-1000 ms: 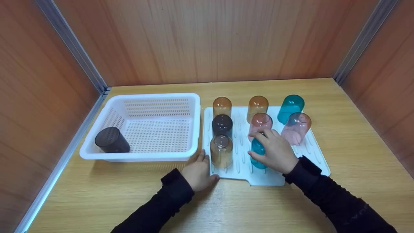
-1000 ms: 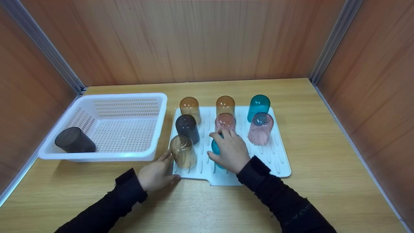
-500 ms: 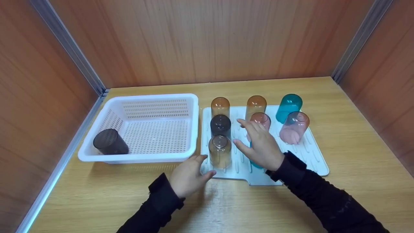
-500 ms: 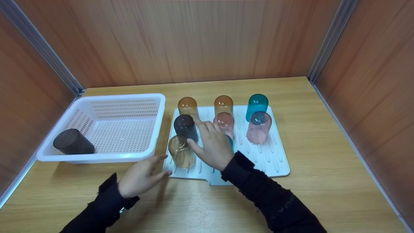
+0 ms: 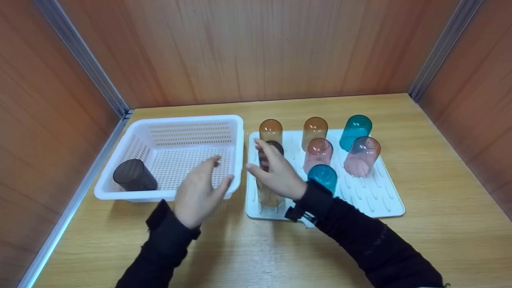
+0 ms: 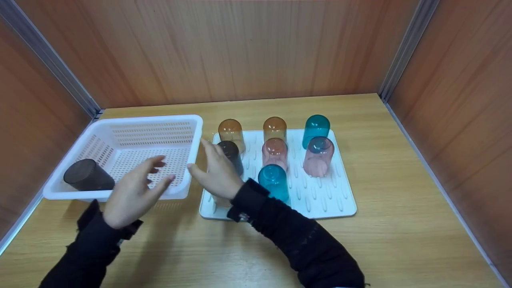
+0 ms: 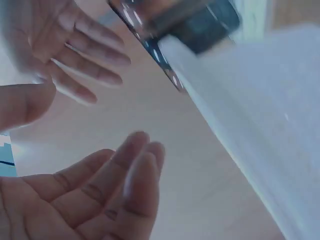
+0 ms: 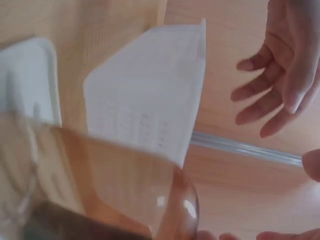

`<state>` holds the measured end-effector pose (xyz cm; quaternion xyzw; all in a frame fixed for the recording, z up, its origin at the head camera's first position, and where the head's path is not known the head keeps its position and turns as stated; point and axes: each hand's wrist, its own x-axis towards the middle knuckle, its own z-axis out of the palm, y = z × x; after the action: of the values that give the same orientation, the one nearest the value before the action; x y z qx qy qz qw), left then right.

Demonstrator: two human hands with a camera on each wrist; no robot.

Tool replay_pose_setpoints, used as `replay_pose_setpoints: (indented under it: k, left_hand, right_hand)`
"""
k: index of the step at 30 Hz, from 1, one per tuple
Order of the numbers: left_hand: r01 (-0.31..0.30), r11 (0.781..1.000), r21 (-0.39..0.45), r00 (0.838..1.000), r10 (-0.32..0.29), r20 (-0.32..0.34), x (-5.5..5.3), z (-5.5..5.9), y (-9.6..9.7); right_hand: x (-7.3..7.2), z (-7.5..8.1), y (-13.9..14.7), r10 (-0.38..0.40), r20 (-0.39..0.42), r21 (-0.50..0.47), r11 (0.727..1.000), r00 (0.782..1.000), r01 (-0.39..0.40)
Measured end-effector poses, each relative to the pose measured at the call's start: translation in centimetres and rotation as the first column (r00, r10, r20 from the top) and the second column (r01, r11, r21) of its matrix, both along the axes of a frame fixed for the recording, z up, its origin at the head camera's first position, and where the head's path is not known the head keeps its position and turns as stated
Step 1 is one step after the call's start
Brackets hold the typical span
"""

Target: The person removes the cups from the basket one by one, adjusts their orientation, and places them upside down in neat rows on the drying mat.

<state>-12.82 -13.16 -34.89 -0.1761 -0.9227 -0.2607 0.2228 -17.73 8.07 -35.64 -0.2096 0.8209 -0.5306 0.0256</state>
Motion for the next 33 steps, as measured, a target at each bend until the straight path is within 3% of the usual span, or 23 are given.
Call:
replay_pose_setpoints:
  k: [6,11,14,18,22,24,26,29,33]
  left_hand:
    - [-0.113,0.993,-0.027,0.991,0.114,0.067,-1.6,0.6,-2.6]
    - [-0.181,0.983,-0.016,0.970,0.181,0.165,-3.2,1.7,-4.8]
    - [-0.223,0.974,-0.048,0.938,0.228,0.260,-4.1,2.5,-6.5]
    - [-0.266,0.952,-0.150,0.877,0.304,0.373,-5.4,3.2,-8.6]
    - [-0.301,0.916,-0.266,0.810,0.393,0.436,-6.7,3.2,-10.5]
    - [-0.307,0.901,-0.306,0.785,0.421,0.453,-7.2,3.1,-11.4]
    - [-0.305,0.894,-0.328,0.769,0.435,0.469,-7.4,3.0,-12.3]
    - [-0.308,0.892,-0.330,0.756,0.440,0.485,-7.6,2.6,-13.3]
    - [-0.330,0.892,-0.309,0.755,0.446,0.481,-7.7,2.2,-14.1]
  right_hand:
    - [-0.7,0.1,-3.0,0.050,0.104,0.075,0.995,0.993,-0.058]
    - [-0.9,0.3,-4.4,0.073,0.130,0.047,0.996,0.989,-0.080]
    - [-1.3,-0.1,-5.1,0.064,0.119,0.021,0.998,0.991,-0.067]
    - [-1.6,-0.8,-5.9,0.036,0.134,-0.008,0.999,0.990,-0.035]
    - [-1.8,-1.1,-6.7,0.000,0.184,-0.033,0.999,0.983,0.007]
    - [-2.0,-1.2,-7.1,-0.016,0.230,-0.063,0.998,0.973,0.031]
    - [-2.2,-1.2,-7.4,-0.031,0.290,-0.090,0.994,0.957,0.059]
    - [-2.5,-1.6,-7.7,-0.064,0.369,-0.102,0.989,0.927,0.108]
    - [-2.6,-2.1,-7.9,-0.065,0.427,-0.136,0.982,0.902,0.135]
